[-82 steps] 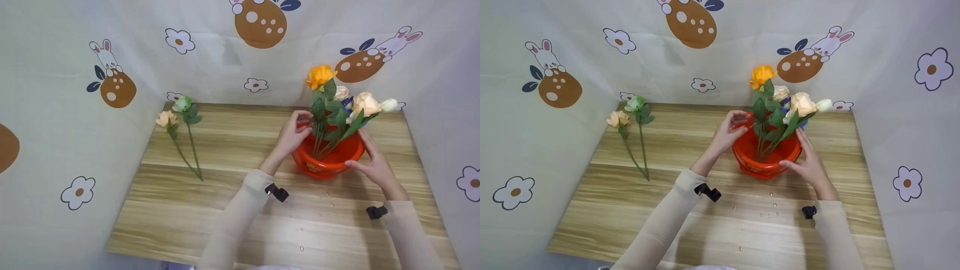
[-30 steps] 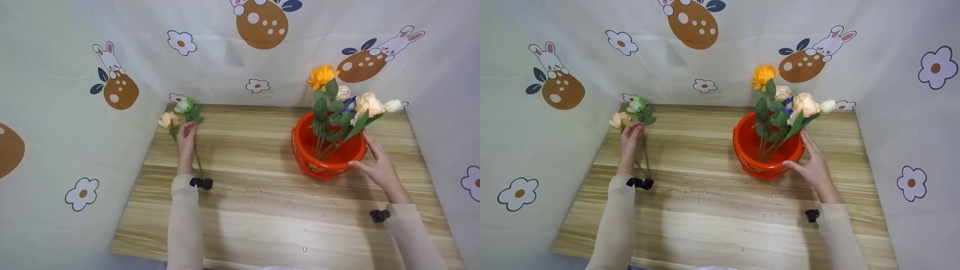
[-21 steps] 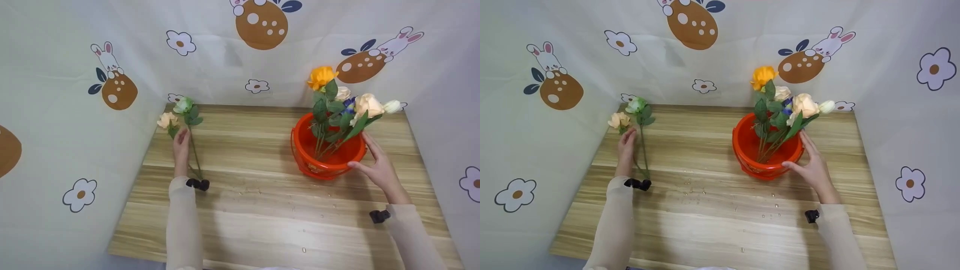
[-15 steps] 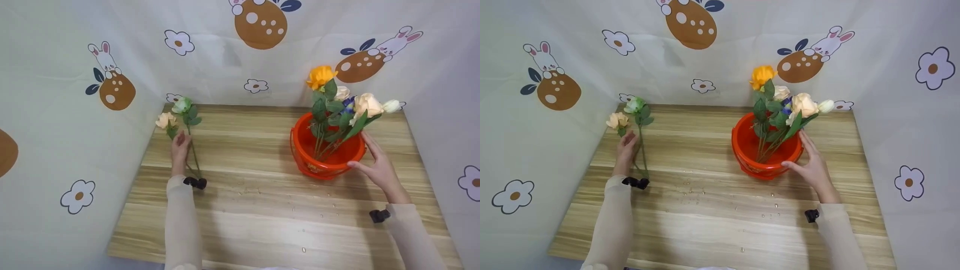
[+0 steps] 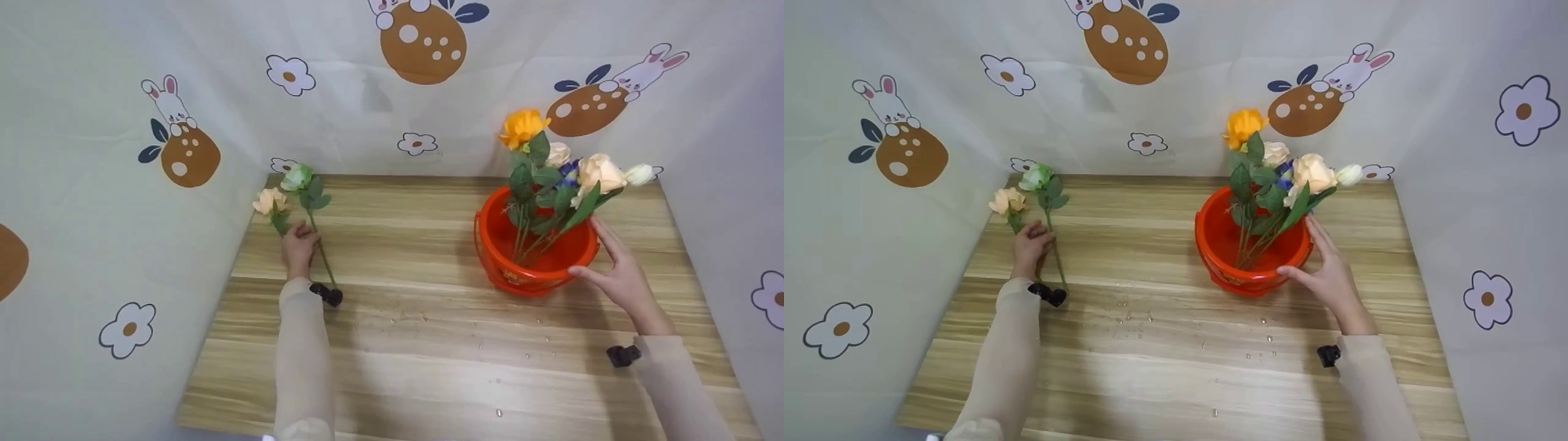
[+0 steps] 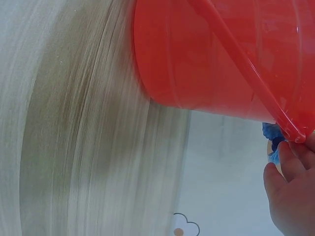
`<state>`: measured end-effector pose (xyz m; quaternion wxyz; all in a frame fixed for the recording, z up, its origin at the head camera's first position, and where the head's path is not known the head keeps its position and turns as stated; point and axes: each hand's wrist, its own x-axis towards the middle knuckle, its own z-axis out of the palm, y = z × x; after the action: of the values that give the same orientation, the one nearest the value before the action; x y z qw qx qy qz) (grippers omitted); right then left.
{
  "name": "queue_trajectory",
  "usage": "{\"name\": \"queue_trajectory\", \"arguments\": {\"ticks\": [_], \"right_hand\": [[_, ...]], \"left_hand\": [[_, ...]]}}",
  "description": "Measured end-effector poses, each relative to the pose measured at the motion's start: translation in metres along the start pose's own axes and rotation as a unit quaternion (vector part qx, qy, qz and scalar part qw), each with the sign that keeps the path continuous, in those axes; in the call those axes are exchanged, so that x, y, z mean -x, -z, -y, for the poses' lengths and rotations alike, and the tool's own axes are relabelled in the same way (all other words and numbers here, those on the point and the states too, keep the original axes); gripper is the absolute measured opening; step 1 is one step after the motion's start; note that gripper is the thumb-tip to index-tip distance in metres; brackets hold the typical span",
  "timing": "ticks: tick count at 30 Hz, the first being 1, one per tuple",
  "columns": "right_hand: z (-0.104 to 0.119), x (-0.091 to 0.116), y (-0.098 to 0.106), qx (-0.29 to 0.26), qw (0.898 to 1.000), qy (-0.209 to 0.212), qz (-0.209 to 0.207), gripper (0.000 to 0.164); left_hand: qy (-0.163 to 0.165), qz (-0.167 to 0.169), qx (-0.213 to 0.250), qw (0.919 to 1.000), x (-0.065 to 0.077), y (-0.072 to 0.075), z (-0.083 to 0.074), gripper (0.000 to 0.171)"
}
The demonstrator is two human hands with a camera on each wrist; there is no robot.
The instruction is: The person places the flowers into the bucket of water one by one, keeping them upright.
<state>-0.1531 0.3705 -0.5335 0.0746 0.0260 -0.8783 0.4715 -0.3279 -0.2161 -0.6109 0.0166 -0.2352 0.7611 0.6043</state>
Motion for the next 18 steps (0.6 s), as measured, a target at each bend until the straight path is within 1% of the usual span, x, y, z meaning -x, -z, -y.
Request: {"name": "queue_trajectory", "arguments": {"ticks": [1, 2, 4, 5, 7, 8, 10, 13, 15, 18], "right_hand": [[0.000, 0.000, 0.000, 0.001, 1.000, -0.001, 0.000, 0.097], [0.000, 0.000, 0.000, 0.001, 1.000, -0.002, 0.000, 0.097], [0.001, 0.000, 0.000, 0.002, 1.000, -0.005, 0.000, 0.098], [0.001, 0.000, 0.000, 0.001, 1.000, -0.006, 0.000, 0.098], [0.001, 0.000, -0.001, -0.001, 1.000, -0.010, 0.000, 0.099], [0.001, 0.000, -0.001, -0.002, 1.000, -0.011, -0.001, 0.099], [0.000, 0.000, -0.001, 0.000, 1.000, -0.015, 0.000, 0.100], [-0.001, -0.001, -0.001, 0.006, 1.000, -0.015, 0.001, 0.100], [-0.001, -0.001, -0.001, 0.009, 1.000, -0.015, 0.001, 0.100], [0.000, -0.001, 0.000, 0.007, 1.000, -0.014, 0.000, 0.099]], "left_hand": [[-0.006, -0.007, -0.042, 0.9991, -0.003, -0.002, 0.002, 0.060], [-0.008, -0.012, -0.083, 0.9965, -0.004, -0.005, 0.002, 0.059], [-0.016, -0.011, -0.147, 0.9889, -0.004, -0.008, 0.000, 0.058], [-0.020, -0.008, -0.168, 0.9856, -0.004, -0.008, -0.002, 0.058], [-0.021, 0.008, -0.177, 0.9839, 0.000, -0.009, -0.005, 0.058], [-0.012, 0.017, -0.168, 0.9856, 0.001, -0.009, -0.007, 0.058], [0.010, 0.034, -0.135, 0.9902, 0.005, -0.008, -0.010, 0.056], [0.055, 0.048, -0.061, 0.9954, 0.010, -0.007, -0.014, 0.055], [0.077, 0.056, -0.012, 0.9954, 0.013, -0.006, -0.015, 0.055], [0.097, 0.063, 0.059, 0.9915, 0.015, -0.006, -0.014, 0.055]]}}
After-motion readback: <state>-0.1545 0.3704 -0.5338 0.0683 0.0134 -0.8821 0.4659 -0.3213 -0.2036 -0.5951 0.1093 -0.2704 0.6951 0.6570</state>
